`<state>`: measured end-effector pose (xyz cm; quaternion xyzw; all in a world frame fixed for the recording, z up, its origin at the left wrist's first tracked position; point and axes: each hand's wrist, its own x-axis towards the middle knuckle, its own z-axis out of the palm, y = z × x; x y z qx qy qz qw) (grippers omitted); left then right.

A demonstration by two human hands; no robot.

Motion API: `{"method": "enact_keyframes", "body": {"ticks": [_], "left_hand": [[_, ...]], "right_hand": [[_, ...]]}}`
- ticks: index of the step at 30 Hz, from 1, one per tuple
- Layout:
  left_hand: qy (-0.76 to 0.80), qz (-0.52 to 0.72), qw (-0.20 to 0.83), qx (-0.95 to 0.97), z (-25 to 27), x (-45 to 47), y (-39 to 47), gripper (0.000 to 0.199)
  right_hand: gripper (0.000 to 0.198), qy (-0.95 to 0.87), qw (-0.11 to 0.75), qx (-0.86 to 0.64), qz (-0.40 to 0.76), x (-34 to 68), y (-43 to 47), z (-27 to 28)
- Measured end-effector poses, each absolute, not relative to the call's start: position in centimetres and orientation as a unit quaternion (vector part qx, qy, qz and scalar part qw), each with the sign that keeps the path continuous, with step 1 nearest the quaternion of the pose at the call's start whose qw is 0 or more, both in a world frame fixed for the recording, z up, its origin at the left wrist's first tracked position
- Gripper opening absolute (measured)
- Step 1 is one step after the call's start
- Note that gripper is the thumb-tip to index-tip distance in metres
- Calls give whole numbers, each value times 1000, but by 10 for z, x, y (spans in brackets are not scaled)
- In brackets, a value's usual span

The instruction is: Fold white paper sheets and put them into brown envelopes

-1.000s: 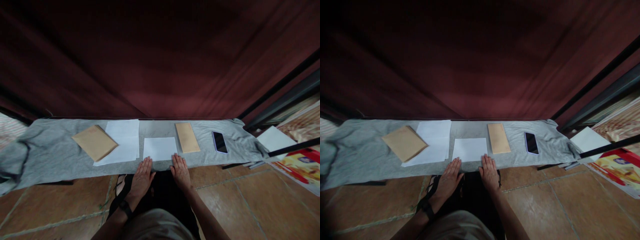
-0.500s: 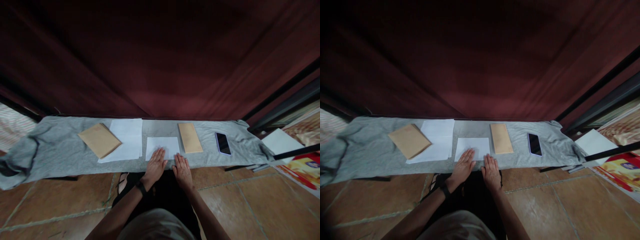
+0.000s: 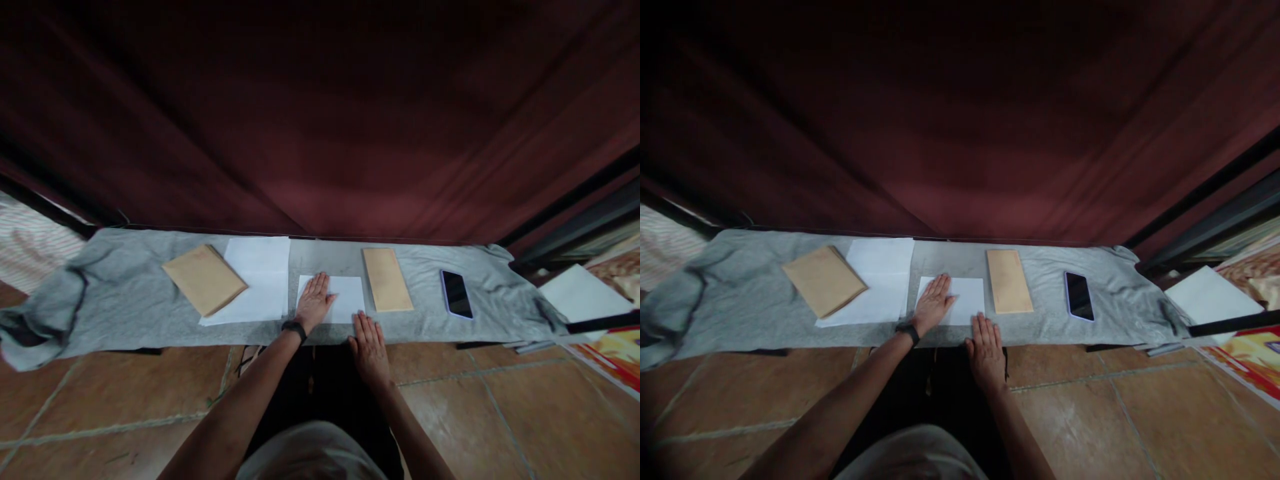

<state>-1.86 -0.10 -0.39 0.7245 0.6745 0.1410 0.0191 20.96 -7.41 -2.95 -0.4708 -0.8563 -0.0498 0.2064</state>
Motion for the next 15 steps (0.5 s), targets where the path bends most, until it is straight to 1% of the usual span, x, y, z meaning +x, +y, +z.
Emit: {"method": "enact_keyframes", "body": {"ticks": [5, 9, 15], "left_hand": [[690, 135, 10, 711, -4, -15, -10, 63], [670, 137, -3, 729, -1, -14, -41, 55], [634, 146, -4, 759, 6, -18, -87, 47]], "right_hand": [[64, -859, 202, -468, -50, 209, -74, -27], [61, -858, 198, -473, -44, 210, -75, -28], [55, -855, 172, -490, 1, 203, -74, -18]]}}
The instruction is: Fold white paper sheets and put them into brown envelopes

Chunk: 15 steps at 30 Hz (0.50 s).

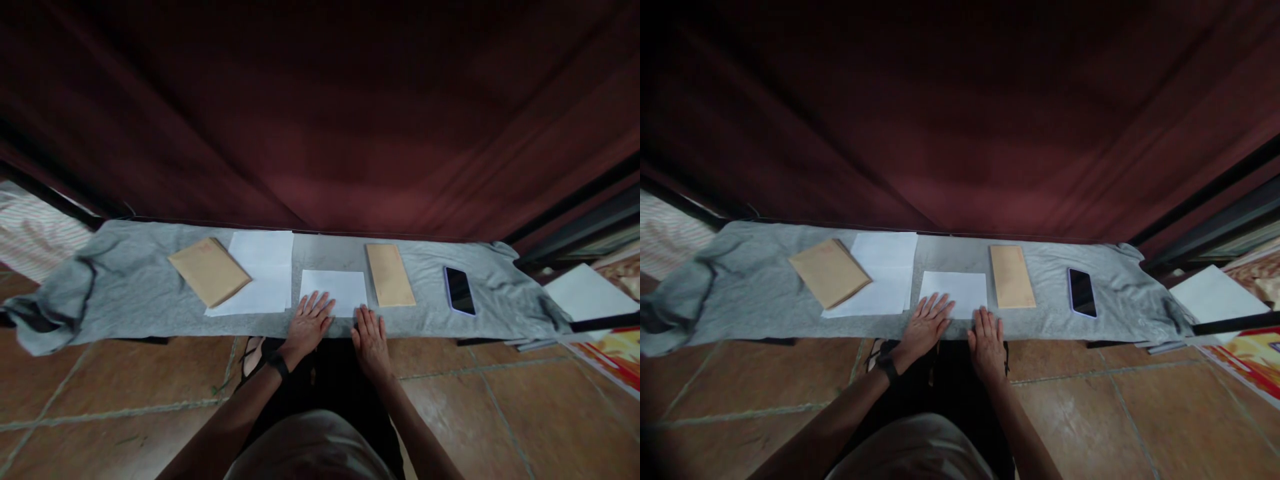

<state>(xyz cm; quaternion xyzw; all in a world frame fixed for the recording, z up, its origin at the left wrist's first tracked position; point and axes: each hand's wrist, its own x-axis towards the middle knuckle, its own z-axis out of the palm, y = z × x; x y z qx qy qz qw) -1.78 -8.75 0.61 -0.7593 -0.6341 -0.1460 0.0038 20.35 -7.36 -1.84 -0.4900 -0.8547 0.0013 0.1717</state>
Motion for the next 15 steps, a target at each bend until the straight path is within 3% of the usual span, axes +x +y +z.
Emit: {"method": "enact_keyframes", "body": {"ticks": [6, 15], "left_hand": [[-632, -140, -4, -762, 6, -19, -98, 46], [-627, -131, -11, -768, 6, -25, -110, 49]], "right_hand": [[51, -881, 168, -438, 56, 172, -61, -4], [51, -872, 162, -461, 29, 188, -57, -12]]}}
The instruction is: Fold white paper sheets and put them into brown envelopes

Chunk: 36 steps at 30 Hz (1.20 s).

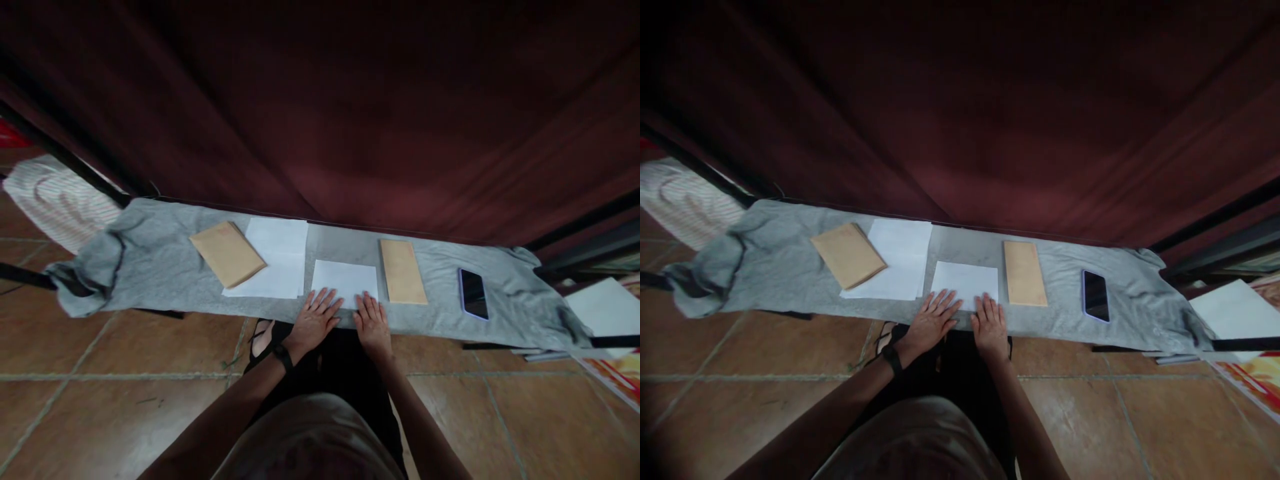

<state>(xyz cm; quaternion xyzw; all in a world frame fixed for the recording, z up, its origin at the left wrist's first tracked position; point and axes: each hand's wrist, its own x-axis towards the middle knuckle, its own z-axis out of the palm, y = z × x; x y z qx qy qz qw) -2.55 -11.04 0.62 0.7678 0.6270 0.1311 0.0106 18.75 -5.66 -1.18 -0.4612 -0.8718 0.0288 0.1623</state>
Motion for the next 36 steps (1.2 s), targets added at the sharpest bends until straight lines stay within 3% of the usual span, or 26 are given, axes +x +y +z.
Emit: {"method": "enact_keyframes", "body": {"ticks": [12, 21, 27, 31, 36], "left_hand": [[623, 125, 11, 772, 6, -26, -117, 52], [616, 127, 11, 777, 4, -27, -118, 52], [615, 121, 14, 779, 4, -27, -118, 53], [615, 136, 11, 777, 5, -27, -117, 53], [615, 148, 15, 774, 7, -27, -116, 48]], "right_hand": [[57, -761, 148, -629, 62, 169, -29, 20], [42, -700, 107, -705, 52, 157, -17, 34], [39, -572, 154, -743, 312, 170, -1, 38], [26, -542, 197, -707, 409, 184, 10, 40], [28, -475, 288, -647, 522, 187, 7, 42]]}}
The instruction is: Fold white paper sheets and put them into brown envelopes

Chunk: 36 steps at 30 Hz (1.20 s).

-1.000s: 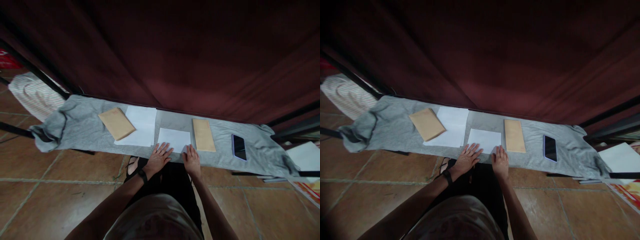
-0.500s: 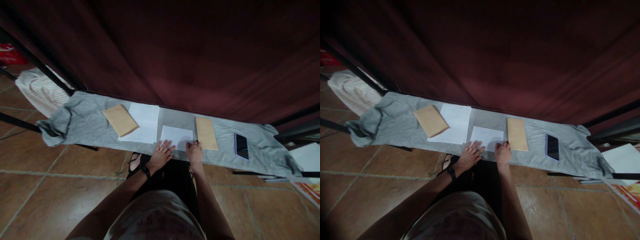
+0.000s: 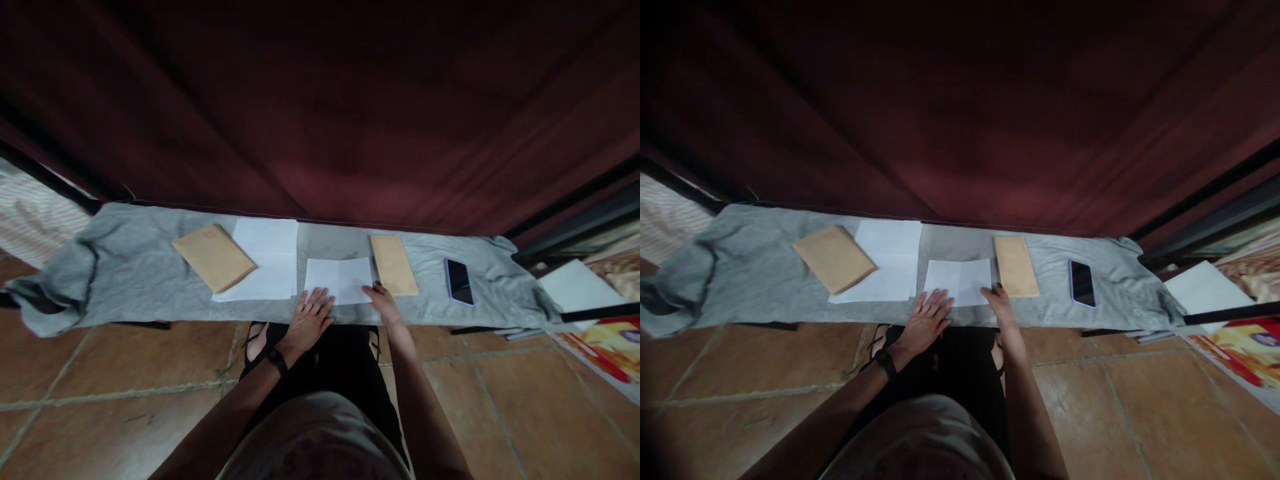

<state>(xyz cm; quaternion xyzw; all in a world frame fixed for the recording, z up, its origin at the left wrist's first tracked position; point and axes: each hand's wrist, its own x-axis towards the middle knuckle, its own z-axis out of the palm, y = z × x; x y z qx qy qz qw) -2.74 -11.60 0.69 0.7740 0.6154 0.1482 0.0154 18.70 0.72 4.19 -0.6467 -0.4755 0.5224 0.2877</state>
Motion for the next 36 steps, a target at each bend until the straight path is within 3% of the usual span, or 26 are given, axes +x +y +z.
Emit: {"method": "enact_keyframes", "body": {"ticks": [8, 11, 14, 20, 28, 31, 36], "left_hand": [[647, 179, 6, 741, 19, -28, -107, 56], [662, 210, -3, 719, 28, -27, -95, 60], [667, 247, 2, 703, 36, -24, -83, 64], [632, 270, 63, 724, 31, -24, -74, 69], [543, 256, 166, 783, 7, -50, -73, 79], [500, 252, 192, 806, 4, -67, -63, 81], [472, 234, 196, 827, 7, -84, -55, 75]], "right_hand": [[34, -357, 442, -520, 637, 170, -6, 54], [27, -293, 530, -459, 650, 157, -9, 61], [20, -242, 557, -429, 669, 142, -22, 58], [20, -108, 500, -417, 751, 119, -59, 31], [22, -151, 419, -438, 781, 111, -73, 20], [22, -219, 330, -429, 812, 124, -79, 29], [41, -380, 152, -319, 855, 166, -86, 66]]}}
